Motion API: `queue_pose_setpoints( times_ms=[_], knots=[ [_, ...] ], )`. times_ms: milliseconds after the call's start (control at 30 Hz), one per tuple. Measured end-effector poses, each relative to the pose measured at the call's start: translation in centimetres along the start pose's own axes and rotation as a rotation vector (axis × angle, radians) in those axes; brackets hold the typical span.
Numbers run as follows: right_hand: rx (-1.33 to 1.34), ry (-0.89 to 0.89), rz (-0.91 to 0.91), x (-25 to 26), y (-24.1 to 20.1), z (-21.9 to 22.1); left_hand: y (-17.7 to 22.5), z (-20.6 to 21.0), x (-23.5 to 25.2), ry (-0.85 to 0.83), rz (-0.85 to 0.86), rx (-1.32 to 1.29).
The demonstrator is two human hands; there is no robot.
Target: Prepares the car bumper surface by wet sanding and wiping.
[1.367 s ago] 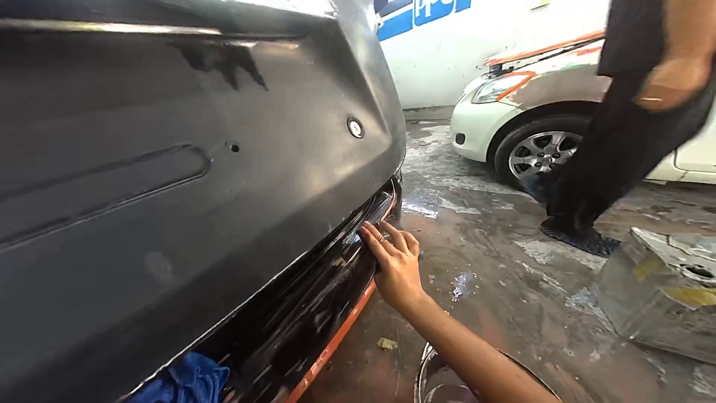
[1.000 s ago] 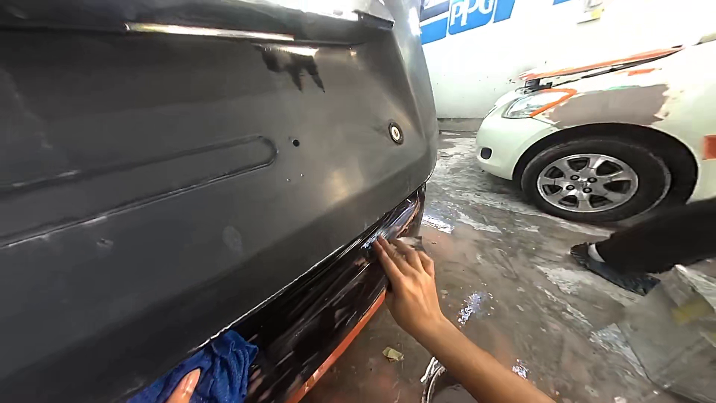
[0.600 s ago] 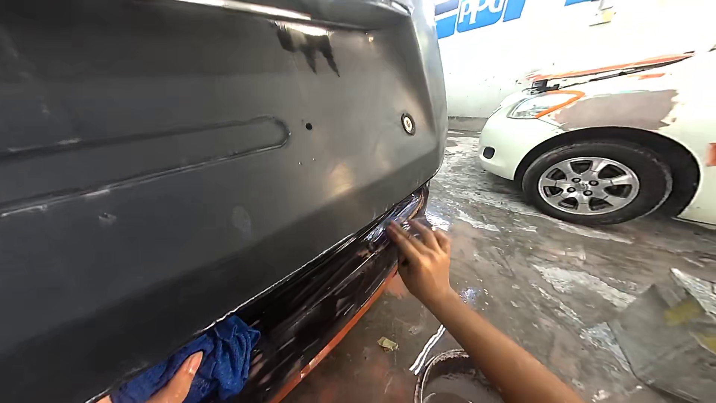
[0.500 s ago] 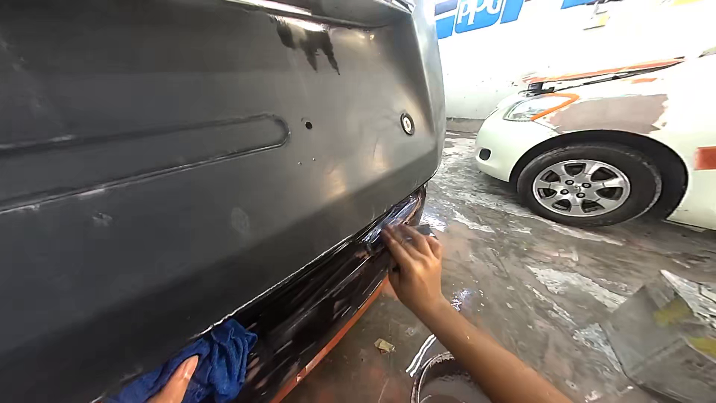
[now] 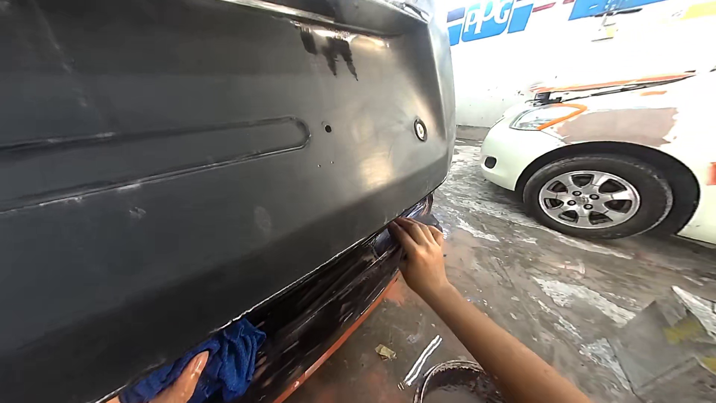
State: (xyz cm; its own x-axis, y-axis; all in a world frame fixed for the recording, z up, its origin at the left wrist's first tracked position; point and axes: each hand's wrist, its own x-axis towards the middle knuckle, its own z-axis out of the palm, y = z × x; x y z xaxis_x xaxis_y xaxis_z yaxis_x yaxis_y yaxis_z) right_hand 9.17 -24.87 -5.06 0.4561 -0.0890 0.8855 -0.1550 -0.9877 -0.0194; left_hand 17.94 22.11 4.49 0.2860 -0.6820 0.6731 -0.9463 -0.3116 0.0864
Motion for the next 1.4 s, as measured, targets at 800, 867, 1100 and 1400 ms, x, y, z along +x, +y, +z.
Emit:
queue_pose_setpoints(
  times_ms=[800,867,1100,1400],
  knots=[
    [-0.099,-0.158,0.128,1.2,5.4,0.8,-0.2,0.4,0.8,-0.052,0.027,0.044],
    [-0.165,-0.189,0.066,1.4,6.1,0.6,0.2,0.2,1.1,-0.049,0.032,0.081],
    [-0.119,-0.157,0.175,1.1,3.4,-0.2,0.7,0.0,0.9,-0.053,-0.025,0.114],
    [-0.215,-0.145,0.228,0.1,3.2,0.1,3.5,-0.8,2.2,-0.087,-0.136,0.156]
  ],
)
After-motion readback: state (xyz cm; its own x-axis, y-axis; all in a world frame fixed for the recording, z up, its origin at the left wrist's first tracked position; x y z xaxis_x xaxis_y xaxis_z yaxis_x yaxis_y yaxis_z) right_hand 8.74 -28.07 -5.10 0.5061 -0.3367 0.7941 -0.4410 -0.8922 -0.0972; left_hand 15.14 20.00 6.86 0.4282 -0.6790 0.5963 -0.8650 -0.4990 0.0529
